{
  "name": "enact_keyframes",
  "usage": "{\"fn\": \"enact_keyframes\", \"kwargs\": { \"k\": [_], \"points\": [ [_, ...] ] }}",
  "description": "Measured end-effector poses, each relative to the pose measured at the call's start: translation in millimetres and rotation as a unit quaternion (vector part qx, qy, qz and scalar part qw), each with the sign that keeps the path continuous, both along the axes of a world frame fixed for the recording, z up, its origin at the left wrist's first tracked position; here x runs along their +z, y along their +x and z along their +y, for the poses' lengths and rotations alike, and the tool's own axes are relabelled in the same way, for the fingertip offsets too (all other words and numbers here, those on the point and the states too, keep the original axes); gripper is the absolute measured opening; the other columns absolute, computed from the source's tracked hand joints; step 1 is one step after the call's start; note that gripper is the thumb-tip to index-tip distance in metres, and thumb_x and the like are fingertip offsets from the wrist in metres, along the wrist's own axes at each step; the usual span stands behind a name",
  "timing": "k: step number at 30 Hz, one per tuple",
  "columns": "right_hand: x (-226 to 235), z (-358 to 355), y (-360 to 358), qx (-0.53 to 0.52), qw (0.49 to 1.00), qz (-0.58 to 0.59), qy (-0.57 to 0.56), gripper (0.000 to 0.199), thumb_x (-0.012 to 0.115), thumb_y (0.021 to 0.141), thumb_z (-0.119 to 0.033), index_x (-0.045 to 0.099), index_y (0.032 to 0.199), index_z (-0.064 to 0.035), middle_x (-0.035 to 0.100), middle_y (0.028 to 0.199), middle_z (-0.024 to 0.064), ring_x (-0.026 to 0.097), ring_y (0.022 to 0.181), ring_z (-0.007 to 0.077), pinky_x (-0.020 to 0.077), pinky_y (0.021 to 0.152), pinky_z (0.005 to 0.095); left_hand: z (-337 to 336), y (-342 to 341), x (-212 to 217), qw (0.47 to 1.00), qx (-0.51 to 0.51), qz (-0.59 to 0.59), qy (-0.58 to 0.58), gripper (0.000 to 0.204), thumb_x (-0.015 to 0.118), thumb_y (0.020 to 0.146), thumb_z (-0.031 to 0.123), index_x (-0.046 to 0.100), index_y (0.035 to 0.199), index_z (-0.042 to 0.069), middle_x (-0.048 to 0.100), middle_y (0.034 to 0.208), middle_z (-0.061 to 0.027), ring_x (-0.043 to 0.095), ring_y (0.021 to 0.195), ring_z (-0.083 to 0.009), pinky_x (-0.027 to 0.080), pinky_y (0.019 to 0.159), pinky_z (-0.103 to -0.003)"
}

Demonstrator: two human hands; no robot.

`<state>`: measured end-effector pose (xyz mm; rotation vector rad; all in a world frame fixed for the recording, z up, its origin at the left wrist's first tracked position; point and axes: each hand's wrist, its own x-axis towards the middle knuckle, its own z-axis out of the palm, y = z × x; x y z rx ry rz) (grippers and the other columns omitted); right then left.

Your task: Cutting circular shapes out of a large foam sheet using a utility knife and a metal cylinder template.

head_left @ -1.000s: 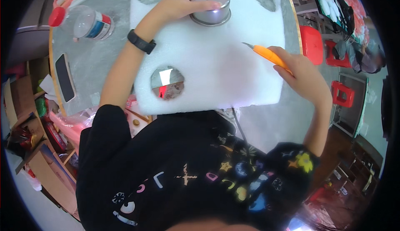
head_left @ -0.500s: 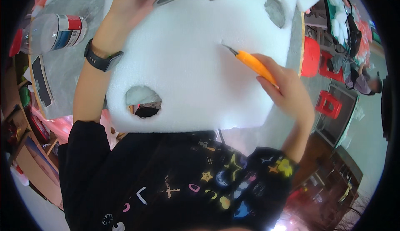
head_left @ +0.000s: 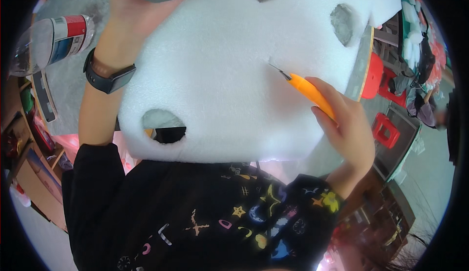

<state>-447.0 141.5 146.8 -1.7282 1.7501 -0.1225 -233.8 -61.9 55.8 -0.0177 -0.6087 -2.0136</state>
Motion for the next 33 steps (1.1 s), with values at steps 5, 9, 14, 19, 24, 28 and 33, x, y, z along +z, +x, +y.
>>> {"fn": "enact_keyframes", "kwargs": {
  "k": [5,9,14,19,24,28,33],
  "points": [
    [0.6,-3.8,1.5,0.005,1.000,-0.017,0.006,0.041,0.059,0.076,-0.005,0.051,0.117,-0.0082,0.061,0.082,0.0150,0.058,0.067,0.0323,0.0441,0.058,0.0368,-27.6,5.1,-31.5,0.914,0.097,-0.086,-0.385,0.073,0.061,0.080,0.007,0.020,0.138,0.025,0.033,0.134,-0.0197,0.043,0.119,-0.0350,0.048,0.091,-0.047],
    [-3.3,-1.9,2.9,0.002,0.999,-0.032,-0.004,0.041,0.059,0.076,-0.004,0.052,0.116,-0.0080,0.062,0.084,0.0155,0.059,0.068,0.0324,0.0446,0.059,0.0362,-22.4,4.9,-26.8,0.960,0.053,-0.050,-0.271,0.075,0.063,0.078,0.008,0.020,0.138,0.024,0.033,0.134,-0.0195,0.042,0.120,-0.0350,0.048,0.091,-0.047],
    [-11.7,-2.9,3.2,0.008,0.998,-0.055,-0.032,0.042,0.059,0.075,-0.002,0.053,0.115,-0.0083,0.061,0.082,0.0147,0.058,0.065,0.0307,0.0437,0.057,0.0351,-21.0,11.3,-20.5,0.956,0.032,-0.009,-0.291,0.081,0.066,0.074,0.003,0.019,0.138,0.022,0.034,0.133,-0.0193,0.044,0.118,-0.0332,0.048,0.091,-0.046],
    [-9.3,-4.7,4.1,0.023,1.000,0.002,-0.015,0.045,0.060,0.073,-0.001,0.055,0.117,-0.0109,0.054,0.069,0.0100,0.052,0.054,0.0259,0.0399,0.051,0.0341,-18.2,12.7,-26.2,0.947,0.088,-0.063,-0.303,0.083,0.068,0.073,0.002,0.020,0.138,0.022,0.035,0.132,-0.0187,0.044,0.118,-0.0327,0.049,0.091,-0.046],
    [-6.9,-5.7,2.4,0.060,0.996,0.050,-0.037,0.050,0.061,0.070,-0.002,0.056,0.117,-0.0138,0.049,0.065,0.0074,0.050,0.051,0.0235,0.0381,0.048,0.0336,-15.8,12.9,-27.8,0.931,0.143,-0.115,-0.317,0.085,0.069,0.072,0.001,0.020,0.138,0.021,0.035,0.132,-0.0182,0.045,0.117,-0.0322,0.049,0.091,-0.045],
    [-6.4,-4.7,2.8,0.085,0.991,0.093,-0.054,0.051,0.062,0.068,-0.003,0.055,0.118,-0.0147,0.048,0.066,0.0067,0.050,0.051,0.0230,0.0384,0.047,0.0329,-14.9,17.1,-27.7,0.911,0.198,-0.156,-0.327,0.086,0.070,0.071,0.000,0.020,0.138,0.021,0.036,0.131,-0.0177,0.045,0.117,-0.0318,0.049,0.091,-0.044],
    [-0.5,-2.7,3.1,0.071,0.992,0.074,-0.075,0.050,0.063,0.070,-0.005,0.054,0.118,-0.0125,0.049,0.067,0.0070,0.050,0.052,0.0234,0.0385,0.047,0.0324,-22.1,25.0,-16.6,0.665,0.384,-0.311,-0.560,0.095,0.073,0.065,-0.006,0.018,0.138,0.019,0.038,0.129,-0.0147,0.046,0.115,-0.0304,0.048,0.091,-0.040]
  ]
}}
